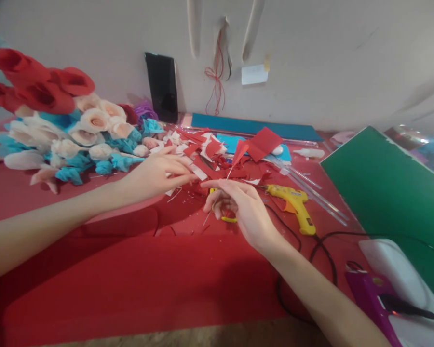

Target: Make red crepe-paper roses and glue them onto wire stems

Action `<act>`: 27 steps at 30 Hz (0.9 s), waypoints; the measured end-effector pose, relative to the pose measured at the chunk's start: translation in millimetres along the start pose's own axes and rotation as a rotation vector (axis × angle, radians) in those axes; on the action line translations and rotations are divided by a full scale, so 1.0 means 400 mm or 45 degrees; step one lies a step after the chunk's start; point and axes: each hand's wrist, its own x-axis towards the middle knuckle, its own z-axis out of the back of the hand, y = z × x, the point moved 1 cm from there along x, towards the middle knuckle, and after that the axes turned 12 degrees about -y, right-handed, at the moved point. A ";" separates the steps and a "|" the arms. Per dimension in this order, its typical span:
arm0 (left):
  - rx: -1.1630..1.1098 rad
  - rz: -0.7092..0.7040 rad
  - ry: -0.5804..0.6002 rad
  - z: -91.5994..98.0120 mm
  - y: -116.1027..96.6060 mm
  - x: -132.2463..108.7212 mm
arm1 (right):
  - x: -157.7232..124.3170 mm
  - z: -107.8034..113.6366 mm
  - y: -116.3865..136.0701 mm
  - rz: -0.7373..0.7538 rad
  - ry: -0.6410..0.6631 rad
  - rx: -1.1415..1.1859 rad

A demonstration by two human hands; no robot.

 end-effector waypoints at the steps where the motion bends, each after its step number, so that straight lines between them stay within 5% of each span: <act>1: -0.016 0.042 -0.016 0.005 -0.004 -0.001 | 0.000 0.000 0.000 0.000 -0.004 -0.002; 16: -0.679 0.359 -0.036 0.024 -0.050 0.003 | 0.005 0.000 -0.006 0.025 -0.042 0.014; 22: -0.594 0.161 -0.051 0.034 -0.070 -0.008 | 0.001 -0.003 -0.008 -0.007 -0.017 0.049; 27: -0.187 -0.221 -0.335 0.048 -0.089 -0.017 | -0.009 -0.007 0.000 -0.026 0.044 0.107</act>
